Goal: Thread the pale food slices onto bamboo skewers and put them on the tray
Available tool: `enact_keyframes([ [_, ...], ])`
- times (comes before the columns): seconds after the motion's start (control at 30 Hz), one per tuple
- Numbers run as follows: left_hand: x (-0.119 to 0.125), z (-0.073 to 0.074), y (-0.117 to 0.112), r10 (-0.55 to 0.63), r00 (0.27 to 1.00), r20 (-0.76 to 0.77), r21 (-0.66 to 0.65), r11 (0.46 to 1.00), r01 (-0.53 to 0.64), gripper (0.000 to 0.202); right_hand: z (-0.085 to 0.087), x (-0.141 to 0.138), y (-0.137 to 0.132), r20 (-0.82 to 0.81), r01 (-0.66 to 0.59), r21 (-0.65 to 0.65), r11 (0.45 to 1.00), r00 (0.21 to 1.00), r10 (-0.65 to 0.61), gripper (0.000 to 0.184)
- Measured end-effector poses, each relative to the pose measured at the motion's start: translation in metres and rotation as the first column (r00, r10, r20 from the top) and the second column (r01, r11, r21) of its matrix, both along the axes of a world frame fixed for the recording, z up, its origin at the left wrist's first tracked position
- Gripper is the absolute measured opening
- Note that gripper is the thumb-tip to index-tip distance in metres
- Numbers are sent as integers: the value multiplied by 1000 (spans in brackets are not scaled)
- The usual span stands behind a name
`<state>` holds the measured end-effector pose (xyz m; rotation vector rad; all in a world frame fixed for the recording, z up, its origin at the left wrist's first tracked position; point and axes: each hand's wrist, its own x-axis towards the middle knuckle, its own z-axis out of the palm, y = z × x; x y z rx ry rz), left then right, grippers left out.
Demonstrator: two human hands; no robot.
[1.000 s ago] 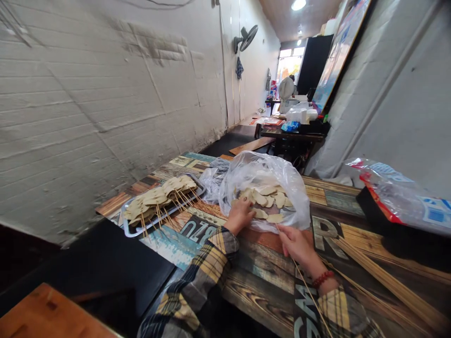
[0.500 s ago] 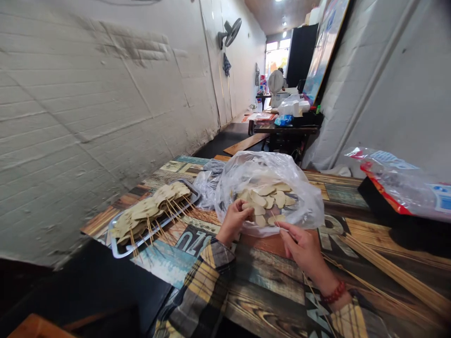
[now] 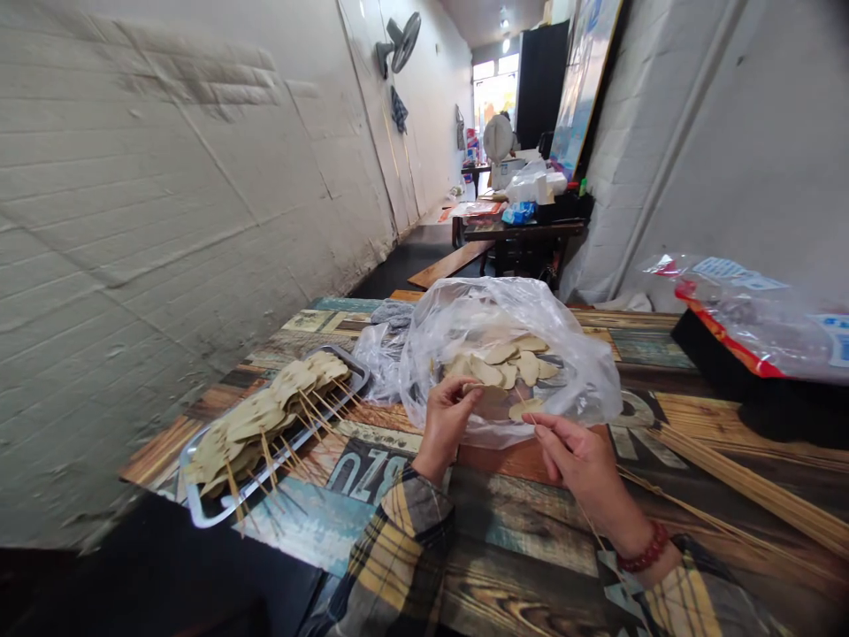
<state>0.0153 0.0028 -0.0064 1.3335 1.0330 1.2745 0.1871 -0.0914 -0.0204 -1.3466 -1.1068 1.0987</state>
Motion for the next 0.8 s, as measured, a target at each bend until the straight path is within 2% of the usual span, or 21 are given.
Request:
enact_keyframes([
  [0.13,5,3,-7,-141,983,116,-123,980,156,28,6,-7,0,-136,3,-35,999,991,-8,50],
  [0.27,8,11,-14,-249,943,221,-71,960,270,24,9,-10,2,-266,18,-76,997,963,-38,55],
  [0.5,6,20,-22,-455,882,126,26,890,455,18,10,-5,4,-505,-23,-119,993,862,-41,51],
  [0.6,7,21,-23,-492,868,70,51,870,490,17,10,-3,4,-545,-49,-127,991,838,-28,46],
  [0.7,9,19,-23,-508,861,12,0,861,508,17,11,-3,5,-525,-36,-114,993,851,-30,44],
  [0.8,12,16,-23,-466,882,70,-76,879,471,31,10,-2,6,-466,38,-95,995,881,-78,43],
])
